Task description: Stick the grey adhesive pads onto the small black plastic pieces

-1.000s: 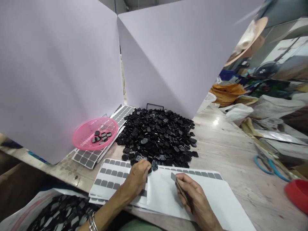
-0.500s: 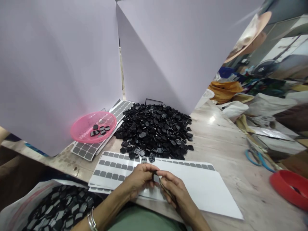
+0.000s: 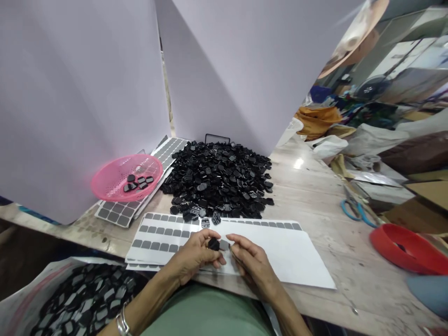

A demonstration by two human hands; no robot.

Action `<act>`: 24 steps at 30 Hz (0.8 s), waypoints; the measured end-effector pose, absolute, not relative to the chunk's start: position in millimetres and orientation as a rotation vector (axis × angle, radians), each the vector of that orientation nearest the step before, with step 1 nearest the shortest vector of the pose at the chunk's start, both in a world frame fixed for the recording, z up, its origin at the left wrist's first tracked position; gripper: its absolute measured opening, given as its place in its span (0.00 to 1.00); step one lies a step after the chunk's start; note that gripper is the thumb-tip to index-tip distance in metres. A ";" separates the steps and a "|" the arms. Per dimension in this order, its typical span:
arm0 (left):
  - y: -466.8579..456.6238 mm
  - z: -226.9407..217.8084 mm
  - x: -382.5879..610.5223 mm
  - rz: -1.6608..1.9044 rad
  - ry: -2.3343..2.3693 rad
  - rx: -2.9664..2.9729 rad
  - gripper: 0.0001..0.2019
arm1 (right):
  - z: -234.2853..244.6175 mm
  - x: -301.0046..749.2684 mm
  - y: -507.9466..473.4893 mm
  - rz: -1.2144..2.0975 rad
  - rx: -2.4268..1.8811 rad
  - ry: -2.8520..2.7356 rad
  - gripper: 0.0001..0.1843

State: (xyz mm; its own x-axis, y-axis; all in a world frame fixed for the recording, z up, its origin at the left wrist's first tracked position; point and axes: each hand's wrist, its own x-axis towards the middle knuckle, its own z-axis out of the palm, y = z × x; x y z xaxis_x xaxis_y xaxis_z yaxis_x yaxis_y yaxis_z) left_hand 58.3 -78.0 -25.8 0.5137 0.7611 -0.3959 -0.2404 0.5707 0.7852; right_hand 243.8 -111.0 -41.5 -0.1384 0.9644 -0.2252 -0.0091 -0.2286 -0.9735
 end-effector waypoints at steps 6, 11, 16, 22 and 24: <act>-77.5 -28.3 58.3 0.599 0.786 0.821 0.23 | -40.9 250.2 -116.5 0.924 -1.400 -1.522 0.16; -78.5 -26.1 57.2 0.578 0.719 0.866 0.24 | -35.3 245.3 -120.0 0.794 -1.303 -1.705 0.11; -78.9 -22.4 59.2 0.596 0.718 0.865 0.19 | -28.6 243.7 -120.4 0.811 -1.286 -1.796 0.12; -78.0 -22.8 61.4 0.615 0.715 0.855 0.17 | -31.4 245.7 -122.2 0.741 -1.259 -1.841 0.11; -77.8 -24.1 61.8 0.619 0.721 0.829 0.17 | -33.4 245.7 -123.2 0.684 -1.266 -1.806 0.11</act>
State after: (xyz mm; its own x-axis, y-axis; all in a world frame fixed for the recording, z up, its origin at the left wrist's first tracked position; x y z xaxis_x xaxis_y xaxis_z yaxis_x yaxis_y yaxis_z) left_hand 61.8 -77.8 -24.1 0.6053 0.7286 -0.3207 -0.2057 0.5323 0.8212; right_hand 245.7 -123.2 -33.4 -0.1702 0.9366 0.3064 0.4983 0.3500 -0.7932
